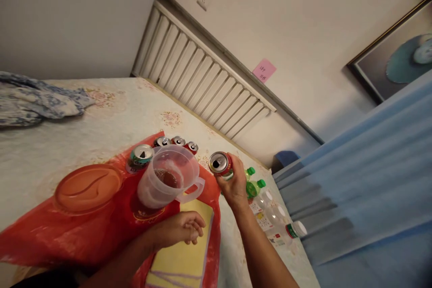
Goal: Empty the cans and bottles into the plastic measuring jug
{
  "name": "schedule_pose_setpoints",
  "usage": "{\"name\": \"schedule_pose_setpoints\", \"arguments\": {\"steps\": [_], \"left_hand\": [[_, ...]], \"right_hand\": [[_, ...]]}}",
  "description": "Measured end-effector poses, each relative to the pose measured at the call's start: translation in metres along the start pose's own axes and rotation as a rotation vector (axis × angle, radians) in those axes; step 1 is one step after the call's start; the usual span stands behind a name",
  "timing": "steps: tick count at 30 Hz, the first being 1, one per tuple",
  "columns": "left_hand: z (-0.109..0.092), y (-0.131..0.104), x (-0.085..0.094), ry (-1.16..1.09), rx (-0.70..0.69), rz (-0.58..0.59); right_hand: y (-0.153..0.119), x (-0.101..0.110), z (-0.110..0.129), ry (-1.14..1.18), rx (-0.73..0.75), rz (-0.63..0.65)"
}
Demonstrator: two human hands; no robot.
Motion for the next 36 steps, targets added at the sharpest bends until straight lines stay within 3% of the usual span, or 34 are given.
{"name": "schedule_pose_setpoints", "arguments": {"steps": [4,14,36], "left_hand": [[0.005,0.002,0.003,-0.004,-0.050,0.015],[0.005,0.002,0.004,-0.017,-0.042,0.010],[0.014,0.005,0.007,-0.070,-0.057,-0.002]], "right_hand": [[0.014,-0.002,0.012,-0.036,0.187,0.059],[0.037,0.002,0.038,-0.225,0.441,0.113],[0.053,0.004,0.056,-0.338,0.618,0.090]]}}
Point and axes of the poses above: each hand's wrist, its own y-axis towards the middle knuckle, its own x-axis out of the back of the hand, z = x × y, the point moved 3 cm from there along y, towards the middle knuckle, and after that the axes turned 2 degrees about -z, right-handed, at the moved point
